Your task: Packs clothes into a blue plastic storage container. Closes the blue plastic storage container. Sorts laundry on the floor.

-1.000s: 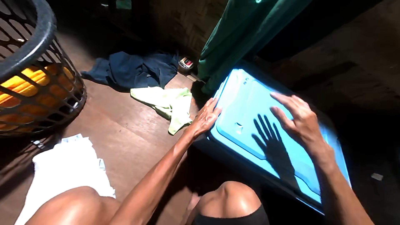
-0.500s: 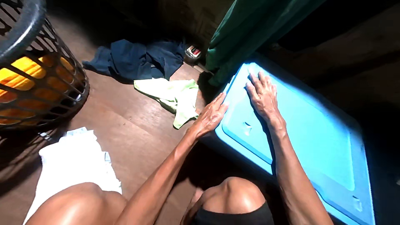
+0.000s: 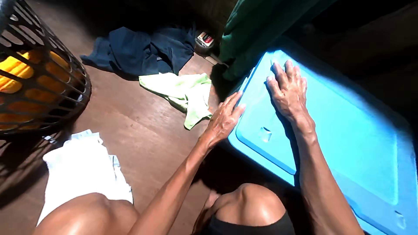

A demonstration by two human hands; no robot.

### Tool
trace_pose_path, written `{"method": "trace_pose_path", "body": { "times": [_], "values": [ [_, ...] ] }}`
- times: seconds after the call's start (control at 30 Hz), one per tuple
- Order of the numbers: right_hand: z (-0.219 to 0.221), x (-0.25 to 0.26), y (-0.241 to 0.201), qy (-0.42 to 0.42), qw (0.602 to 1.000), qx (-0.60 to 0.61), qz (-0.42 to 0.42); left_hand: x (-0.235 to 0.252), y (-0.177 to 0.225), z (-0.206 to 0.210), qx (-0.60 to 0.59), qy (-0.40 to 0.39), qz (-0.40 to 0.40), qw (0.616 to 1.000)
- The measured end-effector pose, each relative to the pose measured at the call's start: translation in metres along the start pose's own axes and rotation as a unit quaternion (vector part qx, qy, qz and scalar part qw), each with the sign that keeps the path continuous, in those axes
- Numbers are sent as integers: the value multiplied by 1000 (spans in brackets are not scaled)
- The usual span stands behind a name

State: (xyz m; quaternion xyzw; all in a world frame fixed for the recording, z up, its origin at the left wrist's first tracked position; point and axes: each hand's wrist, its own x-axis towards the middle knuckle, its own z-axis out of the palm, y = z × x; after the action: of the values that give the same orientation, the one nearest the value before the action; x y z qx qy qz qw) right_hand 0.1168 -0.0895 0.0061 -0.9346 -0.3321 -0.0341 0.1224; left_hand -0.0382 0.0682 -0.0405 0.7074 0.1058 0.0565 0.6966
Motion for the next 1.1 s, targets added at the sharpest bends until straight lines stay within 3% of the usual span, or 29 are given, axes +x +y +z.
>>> {"method": "trace_pose_path", "body": {
  "times": [0.13, 0.23, 0.5, 0.6, 0.7, 0.8, 0.9, 1.1],
  "values": [
    [0, 12, 4, -27, 999, -19, 2, 8, -8, -3, -87, 25, -94, 991],
    [3, 20, 9, -35, 999, -33, 2, 14, -10, -9, -131, -7, -153, 979],
    [5, 34, 6, -56, 997, -48, 23, 44, -21, 9, -323, -49, -105, 939],
    [5, 33, 5, -50, 998, -42, 25, 54, -26, 14, -361, -6, -74, 929],
    [6, 34, 3, -43, 998, -42, 25, 56, -18, 3, -310, 20, -66, 948],
    [6, 31, 3, -42, 998, -42, 23, 52, 18, -5, -198, -27, -31, 979],
    [4, 31, 2, -40, 998, -39, 29, 63, 29, 0, -96, -48, -32, 994],
    [5, 30, 0, -47, 997, -43, 38, 63, 23, 0, -103, -64, -109, 987]
  ]
}}
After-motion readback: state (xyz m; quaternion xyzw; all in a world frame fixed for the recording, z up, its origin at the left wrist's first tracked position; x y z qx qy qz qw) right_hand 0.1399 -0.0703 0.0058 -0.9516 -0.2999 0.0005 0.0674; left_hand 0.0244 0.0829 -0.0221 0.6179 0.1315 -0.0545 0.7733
